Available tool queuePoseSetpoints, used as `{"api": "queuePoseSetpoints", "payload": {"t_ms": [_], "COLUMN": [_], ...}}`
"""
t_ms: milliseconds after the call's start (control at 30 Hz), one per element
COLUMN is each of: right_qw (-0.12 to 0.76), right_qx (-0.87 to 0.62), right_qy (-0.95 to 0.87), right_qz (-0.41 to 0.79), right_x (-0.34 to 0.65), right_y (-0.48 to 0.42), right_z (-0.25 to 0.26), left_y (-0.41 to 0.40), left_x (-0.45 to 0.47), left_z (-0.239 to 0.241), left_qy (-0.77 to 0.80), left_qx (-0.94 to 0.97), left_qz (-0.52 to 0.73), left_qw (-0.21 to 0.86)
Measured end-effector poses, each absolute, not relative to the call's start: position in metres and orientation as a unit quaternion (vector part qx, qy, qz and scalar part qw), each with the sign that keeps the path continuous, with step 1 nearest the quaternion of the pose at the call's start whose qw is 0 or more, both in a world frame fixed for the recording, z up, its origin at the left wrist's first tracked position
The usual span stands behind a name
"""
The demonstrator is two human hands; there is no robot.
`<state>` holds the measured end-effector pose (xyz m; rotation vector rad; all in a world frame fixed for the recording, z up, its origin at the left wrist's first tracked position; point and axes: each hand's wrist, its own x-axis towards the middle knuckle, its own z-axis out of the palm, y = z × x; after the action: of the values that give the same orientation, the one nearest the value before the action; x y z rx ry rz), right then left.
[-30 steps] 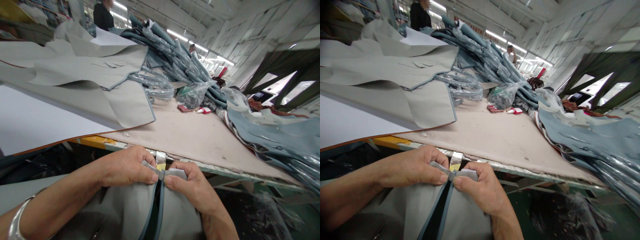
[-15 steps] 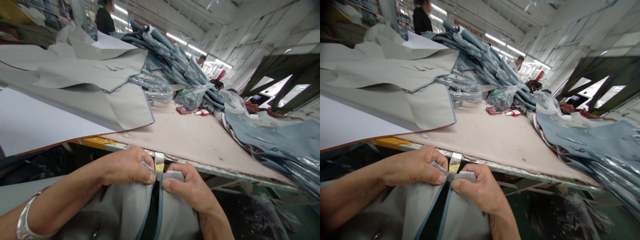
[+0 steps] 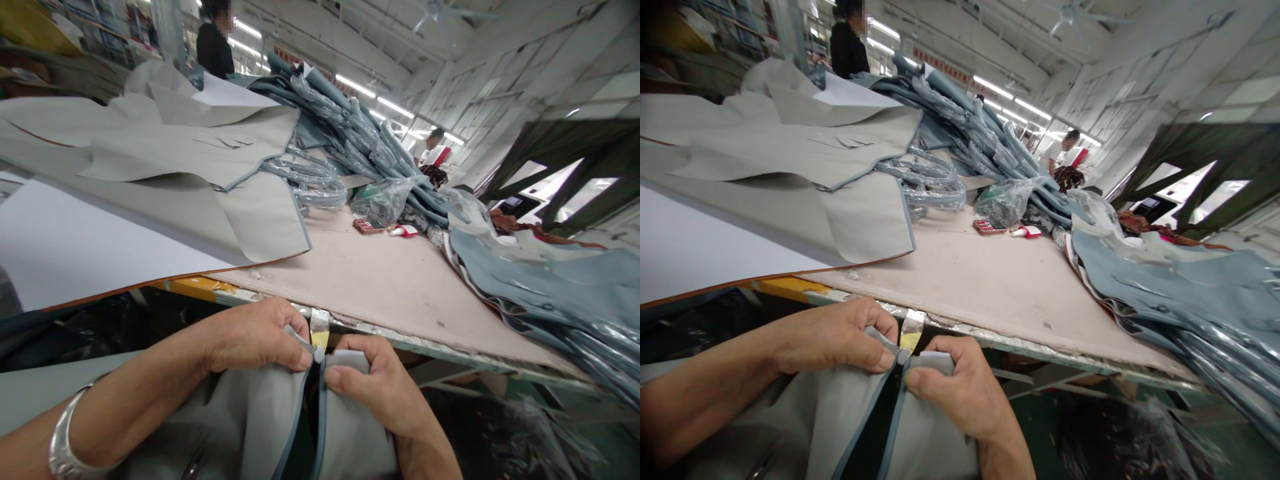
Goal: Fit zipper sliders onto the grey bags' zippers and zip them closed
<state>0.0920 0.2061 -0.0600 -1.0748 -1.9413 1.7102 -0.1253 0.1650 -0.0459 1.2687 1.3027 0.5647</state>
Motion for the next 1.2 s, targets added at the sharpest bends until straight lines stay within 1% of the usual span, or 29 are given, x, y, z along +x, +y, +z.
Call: {"api": "queuePoseSetpoints", "payload": {"t_ms": [233,500,800,1200], "right_qw": [0.189,0.218,0.198,0.211], "right_qx": [-0.365,-0.363,-0.353,-0.371], "right_qy": [-0.655,-0.644,-0.632,-0.627], "right_qz": [0.635,0.637,0.661,0.651], "right_x": [0.0889,0.0894,0.0928,0.0903], "right_y": [0.2064,0.2044,0.2048,0.2048], "right_z": [-0.0622,-0.0665,-0.0688,-0.0693], "left_y": [0.1647,0.1648,0.1635,0.1643], "left_x": [-0.1264,-0.1269,-0.1282,-0.1268], "left_z": [-0.0477,-0.0453,-0.0470,-0.0455], "left_qy": [0.549,0.546,0.545,0.547], "left_qx": [0.548,0.553,0.559,0.556], "left_qz": [0.246,0.239,0.233,0.233], "left_qw": [0.581,0.582,0.580,0.581]}}
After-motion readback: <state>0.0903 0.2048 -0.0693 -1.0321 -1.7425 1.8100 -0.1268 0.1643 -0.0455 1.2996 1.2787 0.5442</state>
